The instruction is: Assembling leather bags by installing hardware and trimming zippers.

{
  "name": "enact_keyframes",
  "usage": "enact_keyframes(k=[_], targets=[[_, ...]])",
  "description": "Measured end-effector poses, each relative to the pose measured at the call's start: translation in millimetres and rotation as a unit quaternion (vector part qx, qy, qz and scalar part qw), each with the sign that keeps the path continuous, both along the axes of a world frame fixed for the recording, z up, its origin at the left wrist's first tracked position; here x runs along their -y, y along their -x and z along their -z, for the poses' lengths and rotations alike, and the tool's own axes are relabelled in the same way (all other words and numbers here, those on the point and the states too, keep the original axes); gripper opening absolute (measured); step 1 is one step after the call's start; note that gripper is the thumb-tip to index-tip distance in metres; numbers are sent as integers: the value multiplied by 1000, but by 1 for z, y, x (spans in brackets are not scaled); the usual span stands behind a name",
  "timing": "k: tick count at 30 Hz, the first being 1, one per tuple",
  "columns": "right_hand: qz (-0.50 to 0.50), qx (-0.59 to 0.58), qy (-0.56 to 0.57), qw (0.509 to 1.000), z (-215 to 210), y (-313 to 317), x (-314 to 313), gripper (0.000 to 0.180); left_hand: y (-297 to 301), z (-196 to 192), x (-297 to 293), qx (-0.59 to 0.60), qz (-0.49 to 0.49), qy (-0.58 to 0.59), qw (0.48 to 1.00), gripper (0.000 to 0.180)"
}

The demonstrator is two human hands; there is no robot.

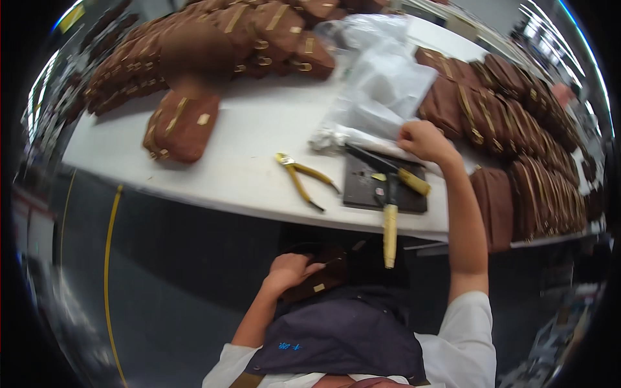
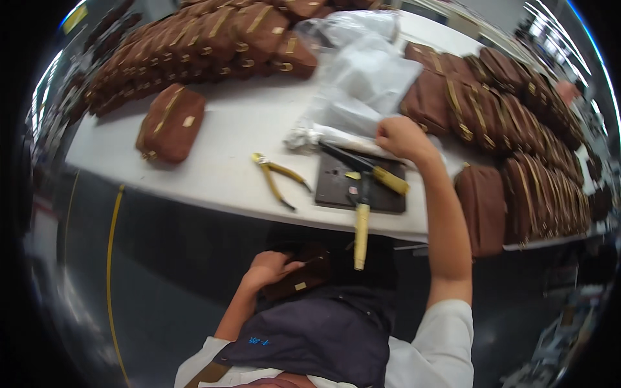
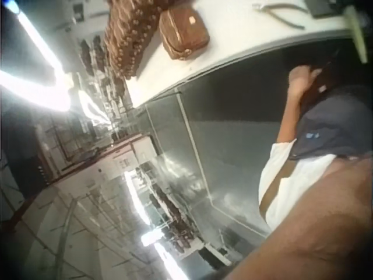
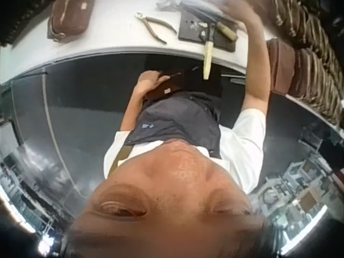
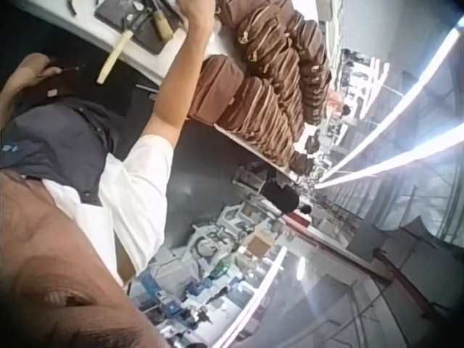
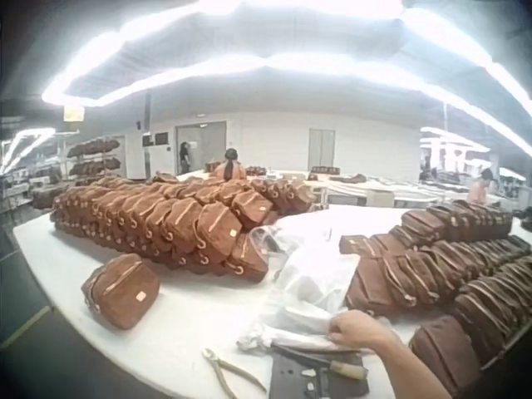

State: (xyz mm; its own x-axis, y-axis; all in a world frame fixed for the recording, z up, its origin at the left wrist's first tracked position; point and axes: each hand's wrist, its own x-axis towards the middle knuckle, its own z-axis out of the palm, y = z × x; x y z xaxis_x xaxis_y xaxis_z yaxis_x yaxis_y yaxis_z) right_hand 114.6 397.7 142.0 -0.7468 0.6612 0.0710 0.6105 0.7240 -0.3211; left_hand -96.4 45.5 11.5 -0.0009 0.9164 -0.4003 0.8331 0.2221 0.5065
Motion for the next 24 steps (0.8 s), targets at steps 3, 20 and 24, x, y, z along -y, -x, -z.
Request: enact_keyframes(k=[3,20,24], targets=[[-44,9,9,999,2,0,-8,15,-9,5,2,-47,6,-19,999,36],[147,-378,106,908,10,-54,99,16,-47,0,10,52,-38,-145,987,29],[154,-430,175,872,30,-67,138,13,-29,-26,14,145,-65,-97,983,32]])
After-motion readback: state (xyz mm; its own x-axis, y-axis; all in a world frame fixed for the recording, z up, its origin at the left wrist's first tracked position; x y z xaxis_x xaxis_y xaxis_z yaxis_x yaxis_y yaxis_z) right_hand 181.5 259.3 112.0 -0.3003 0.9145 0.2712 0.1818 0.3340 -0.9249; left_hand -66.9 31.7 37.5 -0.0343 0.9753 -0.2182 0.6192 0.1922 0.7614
